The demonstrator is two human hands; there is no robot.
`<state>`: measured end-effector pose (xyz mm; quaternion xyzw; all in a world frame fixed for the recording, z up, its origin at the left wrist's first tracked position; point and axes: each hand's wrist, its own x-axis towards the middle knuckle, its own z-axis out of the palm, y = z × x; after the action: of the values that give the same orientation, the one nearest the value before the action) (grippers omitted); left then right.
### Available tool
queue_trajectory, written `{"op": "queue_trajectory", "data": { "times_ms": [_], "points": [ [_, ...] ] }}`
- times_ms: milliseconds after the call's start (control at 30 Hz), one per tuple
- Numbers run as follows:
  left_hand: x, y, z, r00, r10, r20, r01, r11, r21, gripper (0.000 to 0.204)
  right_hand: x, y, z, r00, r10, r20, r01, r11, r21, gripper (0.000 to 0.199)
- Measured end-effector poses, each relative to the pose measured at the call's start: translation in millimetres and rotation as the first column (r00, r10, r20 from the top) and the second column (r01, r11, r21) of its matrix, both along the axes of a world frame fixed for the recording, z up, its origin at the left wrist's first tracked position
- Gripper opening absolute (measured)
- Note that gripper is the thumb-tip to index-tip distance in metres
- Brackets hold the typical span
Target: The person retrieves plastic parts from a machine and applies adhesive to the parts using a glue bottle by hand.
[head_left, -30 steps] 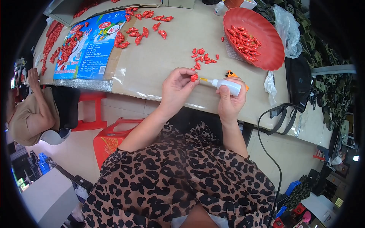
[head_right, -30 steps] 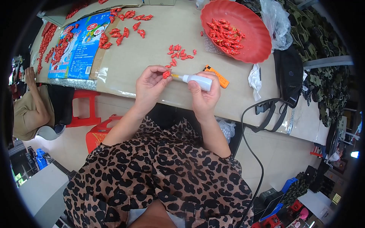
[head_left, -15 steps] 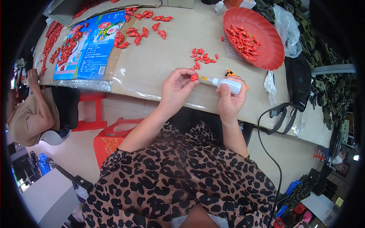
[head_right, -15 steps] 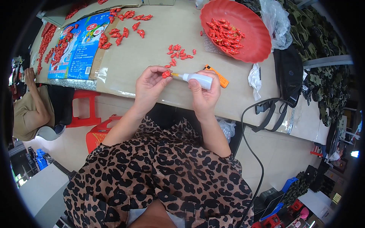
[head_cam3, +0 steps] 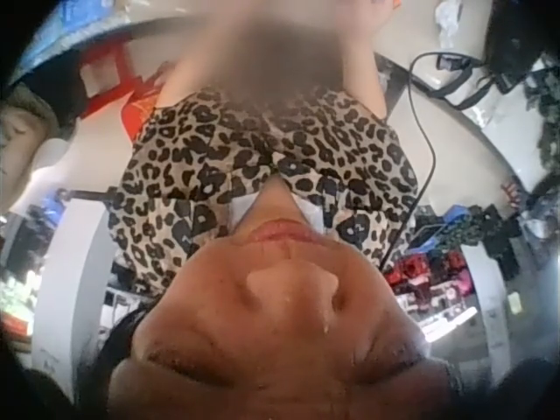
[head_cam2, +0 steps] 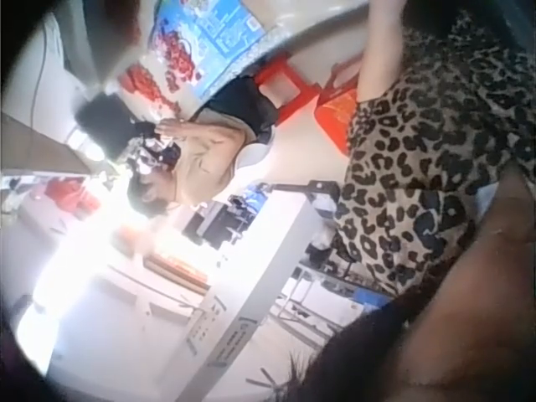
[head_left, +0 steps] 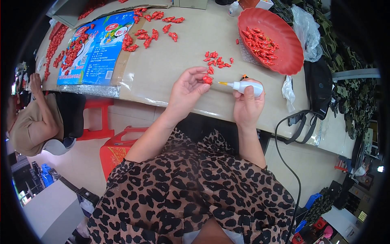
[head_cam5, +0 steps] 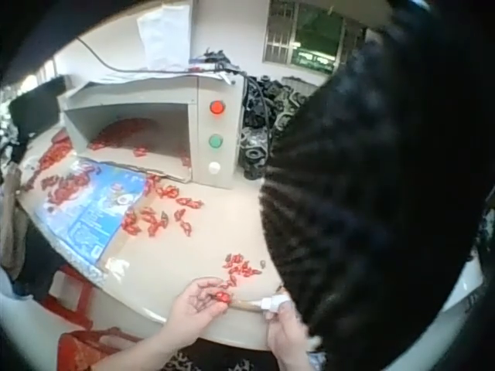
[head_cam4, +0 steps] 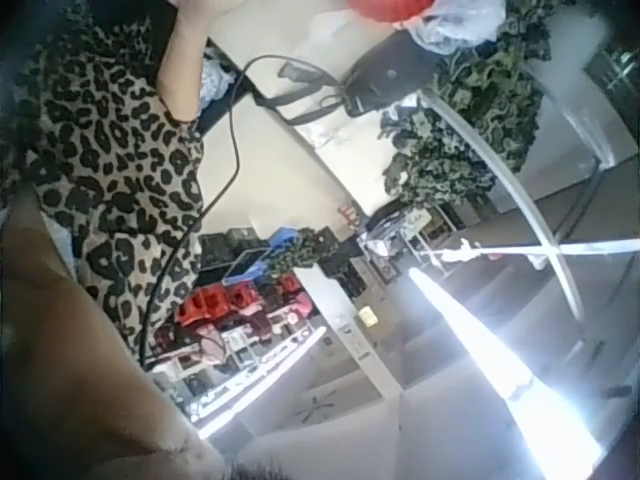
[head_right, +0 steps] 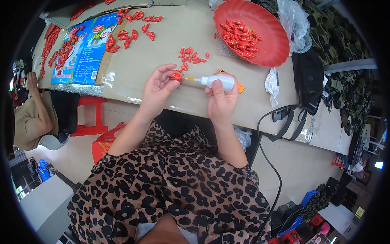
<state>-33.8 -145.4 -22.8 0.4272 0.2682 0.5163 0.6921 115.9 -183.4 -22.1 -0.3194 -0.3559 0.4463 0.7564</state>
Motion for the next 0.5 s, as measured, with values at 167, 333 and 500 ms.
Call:
{"op": "queue_trajectory", "data": {
  "times_ms": [167, 333, 500],
  "points": [
    [-11, 12, -6, 0.978, -0.153, 0.144, 0.170, 0.978, -0.118, 0.024, 4, 1, 5, 0.986, 0.014, -0.164, -0.025, 0.998, -0.060, 0.021],
    [-14, 15, 1, 0.938, -0.283, 0.198, 0.323, 0.923, -0.211, 0.021, 3, 2, 10, 0.991, 0.079, -0.108, -0.084, 0.995, -0.048, 0.021],
    [-13, 13, -1, 0.945, -0.309, 0.111, 0.321, 0.939, -0.126, 0.021, 0, 2, 12, 0.998, 0.028, 0.054, -0.027, 1.000, -0.015, 0.018]
  ]
}}
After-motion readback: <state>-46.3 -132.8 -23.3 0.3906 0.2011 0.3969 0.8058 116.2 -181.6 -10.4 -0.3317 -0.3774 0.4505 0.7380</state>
